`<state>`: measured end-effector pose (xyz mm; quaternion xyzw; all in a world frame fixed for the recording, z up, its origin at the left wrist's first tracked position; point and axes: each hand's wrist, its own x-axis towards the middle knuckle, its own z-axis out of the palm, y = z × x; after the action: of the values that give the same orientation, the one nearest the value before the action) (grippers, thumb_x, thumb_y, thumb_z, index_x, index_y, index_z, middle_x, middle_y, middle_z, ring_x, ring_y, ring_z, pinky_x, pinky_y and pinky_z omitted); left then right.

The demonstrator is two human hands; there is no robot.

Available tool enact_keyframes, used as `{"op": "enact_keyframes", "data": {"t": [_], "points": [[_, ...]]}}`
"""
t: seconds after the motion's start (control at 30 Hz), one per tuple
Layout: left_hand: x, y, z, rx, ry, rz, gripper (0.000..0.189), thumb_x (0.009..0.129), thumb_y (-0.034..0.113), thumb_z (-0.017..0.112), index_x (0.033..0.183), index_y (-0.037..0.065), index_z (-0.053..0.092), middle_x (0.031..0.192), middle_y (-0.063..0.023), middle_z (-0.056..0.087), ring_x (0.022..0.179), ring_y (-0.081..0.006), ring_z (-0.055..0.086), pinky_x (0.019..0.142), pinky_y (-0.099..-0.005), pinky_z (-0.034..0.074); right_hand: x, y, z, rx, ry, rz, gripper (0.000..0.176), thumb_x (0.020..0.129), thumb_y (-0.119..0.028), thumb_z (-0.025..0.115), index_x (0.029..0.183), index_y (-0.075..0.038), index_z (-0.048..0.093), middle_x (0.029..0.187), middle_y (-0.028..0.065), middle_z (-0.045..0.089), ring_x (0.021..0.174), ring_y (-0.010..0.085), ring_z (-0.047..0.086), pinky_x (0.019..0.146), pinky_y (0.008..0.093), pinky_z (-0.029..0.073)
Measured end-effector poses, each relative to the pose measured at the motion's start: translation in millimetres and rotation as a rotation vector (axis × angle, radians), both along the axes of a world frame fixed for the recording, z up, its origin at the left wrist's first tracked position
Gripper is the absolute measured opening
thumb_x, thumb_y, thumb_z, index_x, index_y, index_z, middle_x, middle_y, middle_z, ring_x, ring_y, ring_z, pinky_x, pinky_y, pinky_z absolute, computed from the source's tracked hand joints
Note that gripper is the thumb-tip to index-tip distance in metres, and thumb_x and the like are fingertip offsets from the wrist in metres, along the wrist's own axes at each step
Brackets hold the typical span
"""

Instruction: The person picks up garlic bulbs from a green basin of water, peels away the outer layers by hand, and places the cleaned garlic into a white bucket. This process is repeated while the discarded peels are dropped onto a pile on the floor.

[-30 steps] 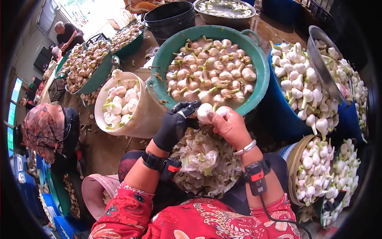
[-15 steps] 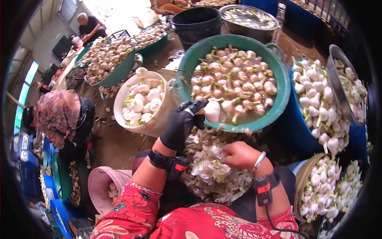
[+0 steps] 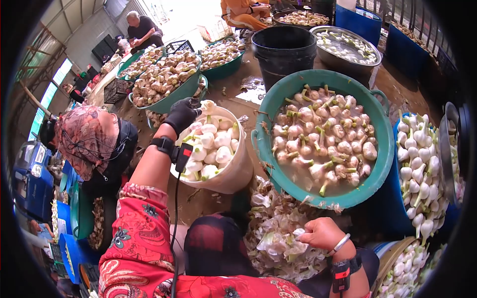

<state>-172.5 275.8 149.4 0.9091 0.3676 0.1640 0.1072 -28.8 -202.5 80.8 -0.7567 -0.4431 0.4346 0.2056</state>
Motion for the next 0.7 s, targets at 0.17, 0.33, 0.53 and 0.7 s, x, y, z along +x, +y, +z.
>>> {"op": "enact_keyframes", "data": {"t": [0.17, 0.33, 0.53, 0.7], "points": [[38.5, 49.9, -52.2, -0.122, 0.158, 0.059, 0.068, 0.069, 0.025, 0.074, 0.132, 0.013, 0.049, 0.119, -0.0172, 0.060, 0.112, -0.0307, 0.056, 0.097, -0.0353, 0.042, -6.2, 12.6, -39.1, -0.209, -0.159, 0.280, 0.030, 0.073, -0.033, 0.058, 0.076, -0.003, 0.066, 0.075, 0.0186, 0.064, 0.075, 0.0375, 0.062, 0.073, 0.0456, 0.050], [43.7, 78.8, -76.2, -0.250, 0.062, 0.122, 0.053, 0.069, 0.019, 0.074, 0.119, 0.012, 0.059, 0.110, -0.0153, 0.064, 0.102, -0.0259, 0.061, 0.089, -0.0335, 0.047, -6.3, 27.8, -36.2, -0.009, -0.086, 0.140, 0.025, 0.076, -0.030, 0.059, 0.076, -0.007, 0.066, 0.077, 0.0177, 0.064, 0.075, 0.0375, 0.061, 0.070, 0.0457, 0.049], [21.0, -42.5, -7.2, -0.999, -0.655, -0.246, 0.048, 0.075, -0.005, 0.060, 0.121, 0.004, 0.053, 0.106, -0.0050, 0.061, 0.094, -0.0148, 0.059, 0.082, -0.0274, 0.049, -14.2, 36.6, -37.6, 0.388, 0.525, -0.307, 0.013, 0.081, -0.003, 0.062, 0.094, 0.001, 0.065, 0.079, 0.0022, 0.065, 0.068, 0.0094, 0.060, 0.061, 0.0238, 0.049], [20.0, -186.5, 2.3, -1.012, -0.484, -0.501, 0.051, 0.074, -0.006, 0.063, 0.123, 0.000, 0.052, 0.115, -0.0057, 0.059, 0.107, -0.0134, 0.054, 0.092, -0.0282, 0.044, -16.2, 44.8, -3.9, 0.532, 0.972, -0.588, 0.043, 0.084, -0.002, 0.059, 0.125, -0.004, 0.047, 0.105, 0.0104, 0.059, 0.087, 0.0177, 0.063, 0.074, 0.0281, 0.053]]}}
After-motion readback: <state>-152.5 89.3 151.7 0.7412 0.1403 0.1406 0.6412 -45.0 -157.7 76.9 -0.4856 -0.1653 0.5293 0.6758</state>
